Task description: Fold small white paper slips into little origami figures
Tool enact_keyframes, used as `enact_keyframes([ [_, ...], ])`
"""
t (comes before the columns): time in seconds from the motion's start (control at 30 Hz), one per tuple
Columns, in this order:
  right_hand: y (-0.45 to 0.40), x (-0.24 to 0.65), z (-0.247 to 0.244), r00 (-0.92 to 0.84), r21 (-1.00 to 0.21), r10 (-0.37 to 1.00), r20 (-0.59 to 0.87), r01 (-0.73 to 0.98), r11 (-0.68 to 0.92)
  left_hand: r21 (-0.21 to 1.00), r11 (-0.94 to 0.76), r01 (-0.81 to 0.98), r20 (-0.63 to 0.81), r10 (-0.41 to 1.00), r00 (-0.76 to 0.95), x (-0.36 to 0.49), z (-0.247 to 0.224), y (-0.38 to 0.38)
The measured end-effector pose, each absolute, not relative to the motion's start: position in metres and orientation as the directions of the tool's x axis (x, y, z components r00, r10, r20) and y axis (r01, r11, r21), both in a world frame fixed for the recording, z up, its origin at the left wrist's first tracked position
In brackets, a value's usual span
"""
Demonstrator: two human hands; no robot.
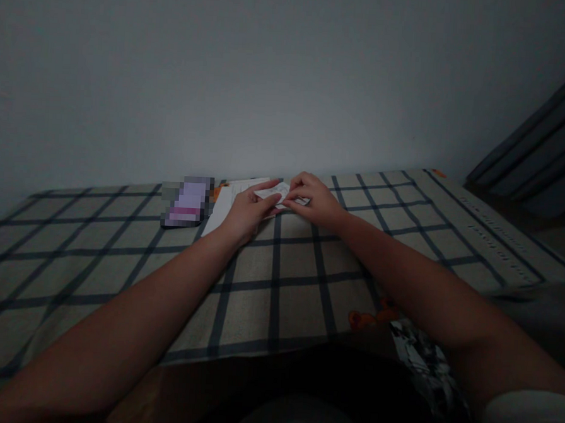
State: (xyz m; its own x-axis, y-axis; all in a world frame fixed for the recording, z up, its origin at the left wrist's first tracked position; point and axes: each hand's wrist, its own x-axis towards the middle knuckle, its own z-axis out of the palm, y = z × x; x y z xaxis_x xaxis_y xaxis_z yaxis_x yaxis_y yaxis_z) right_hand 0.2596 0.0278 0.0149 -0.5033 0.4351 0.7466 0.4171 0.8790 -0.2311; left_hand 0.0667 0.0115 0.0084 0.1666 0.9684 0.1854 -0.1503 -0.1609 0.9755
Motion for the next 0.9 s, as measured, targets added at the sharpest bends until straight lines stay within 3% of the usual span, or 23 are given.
enact_keyframes([
  [0.33, 0.025, 0.259, 0.019, -0.41, -0.474, 0.624, 0.666, 0.413, 0.777, 0.969, -0.156, -0.193, 0.2, 0.951, 0.234, 0.066, 0.009, 0.009],
  [0.53, 0.027, 0.259, 0.019, -0.375, -0.536, 0.669, 0.642, 0.404, 0.741, 0.975, -0.2, -0.101, 0.219, 0.947, 0.235, 0.066, 0.01, 0.007],
  [0.73, 0.031, 0.257, 0.016, -0.341, -0.573, 0.682, 0.647, 0.372, 0.73, 0.974, -0.192, -0.12, 0.21, 0.964, 0.166, 0.068, 0.013, 0.005],
  [0.9, 0.035, 0.257, 0.01, -0.288, -0.745, 0.801, 0.525, 0.298, 0.596, 0.973, -0.198, -0.121, 0.215, 0.964, 0.156, 0.067, 0.013, 0.006],
])
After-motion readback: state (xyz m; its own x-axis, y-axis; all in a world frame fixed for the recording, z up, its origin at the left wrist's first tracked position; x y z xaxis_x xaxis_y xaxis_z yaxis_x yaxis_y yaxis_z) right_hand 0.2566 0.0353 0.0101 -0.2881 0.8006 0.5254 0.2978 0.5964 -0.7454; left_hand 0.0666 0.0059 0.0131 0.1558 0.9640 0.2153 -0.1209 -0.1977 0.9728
